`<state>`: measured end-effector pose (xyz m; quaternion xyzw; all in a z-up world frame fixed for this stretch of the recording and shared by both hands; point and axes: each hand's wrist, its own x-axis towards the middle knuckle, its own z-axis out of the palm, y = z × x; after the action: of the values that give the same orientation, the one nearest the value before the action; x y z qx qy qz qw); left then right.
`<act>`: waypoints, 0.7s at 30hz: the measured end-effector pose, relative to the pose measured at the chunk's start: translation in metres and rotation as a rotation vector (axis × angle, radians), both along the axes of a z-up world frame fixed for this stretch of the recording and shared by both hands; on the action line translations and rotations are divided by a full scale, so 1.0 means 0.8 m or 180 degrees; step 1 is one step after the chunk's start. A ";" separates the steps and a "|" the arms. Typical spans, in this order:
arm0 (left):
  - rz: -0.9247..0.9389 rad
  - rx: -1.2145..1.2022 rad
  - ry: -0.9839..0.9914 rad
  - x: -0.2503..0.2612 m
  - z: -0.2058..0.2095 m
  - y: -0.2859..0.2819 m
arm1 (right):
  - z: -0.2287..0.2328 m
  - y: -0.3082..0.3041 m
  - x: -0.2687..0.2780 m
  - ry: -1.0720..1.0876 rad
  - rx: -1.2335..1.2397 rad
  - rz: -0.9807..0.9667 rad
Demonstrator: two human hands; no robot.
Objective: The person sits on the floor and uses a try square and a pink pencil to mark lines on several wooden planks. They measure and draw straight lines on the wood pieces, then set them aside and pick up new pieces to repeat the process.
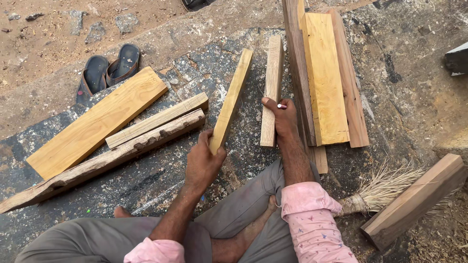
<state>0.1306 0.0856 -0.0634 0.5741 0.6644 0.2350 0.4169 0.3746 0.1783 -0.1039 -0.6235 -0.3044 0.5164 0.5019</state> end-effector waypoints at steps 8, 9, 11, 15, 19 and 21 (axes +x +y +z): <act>-0.0282 -0.0350 0.1185 -0.064 0.024 -0.039 | 0.008 -0.018 0.008 -0.0240 0.0483 -0.0221; -0.0313 -0.0199 0.1264 -0.069 0.023 -0.040 | 0.010 -0.018 0.008 -0.0010 0.0504 -0.0248; -0.0337 0.0098 0.1460 -0.083 0.020 -0.044 | 0.015 -0.024 0.005 0.0053 0.0628 -0.0266; -0.0314 0.1281 0.1719 -0.102 0.012 -0.049 | 0.026 -0.037 -0.003 -0.0569 0.1146 0.0033; -0.0338 0.1356 0.1867 -0.110 0.013 -0.056 | 0.040 -0.061 -0.005 -0.2088 0.1840 0.0488; -0.0353 0.1566 0.2008 -0.116 0.019 -0.055 | 0.050 -0.062 -0.015 -0.2169 0.1676 0.0633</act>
<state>0.0376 0.0419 -0.0481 0.7356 0.6517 0.1764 0.0547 0.3622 0.1284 -0.0643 -0.5767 -0.6322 0.2320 0.4624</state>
